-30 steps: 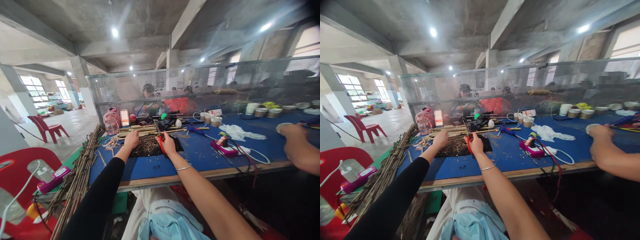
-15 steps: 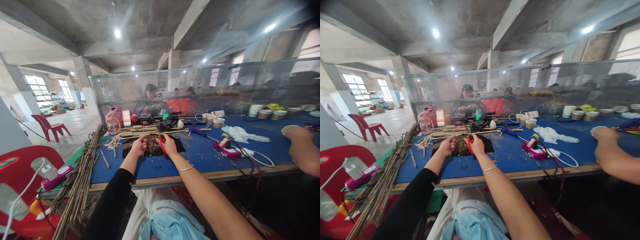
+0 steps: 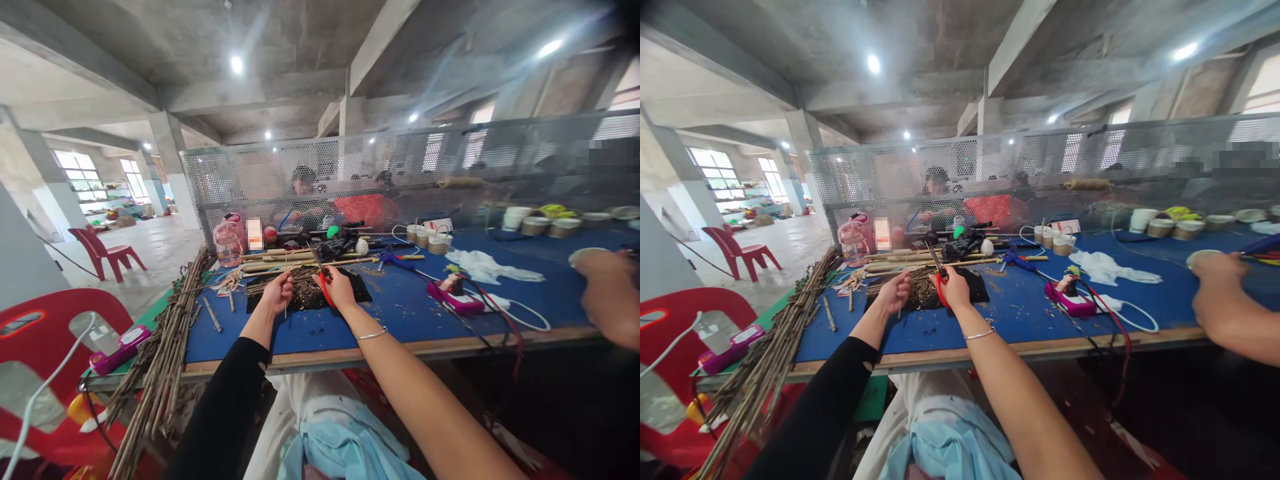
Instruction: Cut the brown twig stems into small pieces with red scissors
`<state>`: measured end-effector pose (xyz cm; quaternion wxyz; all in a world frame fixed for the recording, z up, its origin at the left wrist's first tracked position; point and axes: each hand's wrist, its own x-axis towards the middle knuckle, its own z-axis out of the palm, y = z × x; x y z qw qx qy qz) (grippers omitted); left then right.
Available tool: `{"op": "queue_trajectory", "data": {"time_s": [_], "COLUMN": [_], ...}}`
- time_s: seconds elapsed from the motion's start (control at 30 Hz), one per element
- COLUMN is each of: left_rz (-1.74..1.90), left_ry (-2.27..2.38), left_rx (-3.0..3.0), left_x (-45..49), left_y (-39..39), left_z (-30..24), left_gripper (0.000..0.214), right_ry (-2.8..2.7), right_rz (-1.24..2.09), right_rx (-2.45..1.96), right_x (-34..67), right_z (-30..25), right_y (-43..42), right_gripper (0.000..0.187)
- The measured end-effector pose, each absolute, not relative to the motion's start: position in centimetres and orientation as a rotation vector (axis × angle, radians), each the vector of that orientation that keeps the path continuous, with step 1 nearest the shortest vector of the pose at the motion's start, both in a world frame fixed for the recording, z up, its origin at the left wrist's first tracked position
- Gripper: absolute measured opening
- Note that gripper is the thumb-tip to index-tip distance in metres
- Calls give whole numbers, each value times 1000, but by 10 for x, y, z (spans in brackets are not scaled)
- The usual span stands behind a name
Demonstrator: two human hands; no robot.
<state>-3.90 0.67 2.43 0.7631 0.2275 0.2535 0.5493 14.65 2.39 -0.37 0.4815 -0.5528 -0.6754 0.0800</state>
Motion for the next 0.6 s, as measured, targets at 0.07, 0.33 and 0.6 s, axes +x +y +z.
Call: {"op": "queue_trajectory", "data": {"time_s": [0.07, 0.33, 0.6], "left_rz": [1199, 1315, 1434], "left_ry": [524, 613, 765], "left_rx": [519, 536, 547], "left_x": [-36, -33, -30], "left_y": [4, 2, 7], "left_z": [25, 26, 18], "left_gripper": [7, 13, 13], "right_ry": [-1652, -1669, -1667], "right_rz": [195, 196, 195], "right_rx": [-1355, -1365, -1371], "right_x": [146, 146, 146], "right_z": [-2, -3, -3], "right_y": [23, 23, 22], "right_gripper": [37, 39, 40]}}
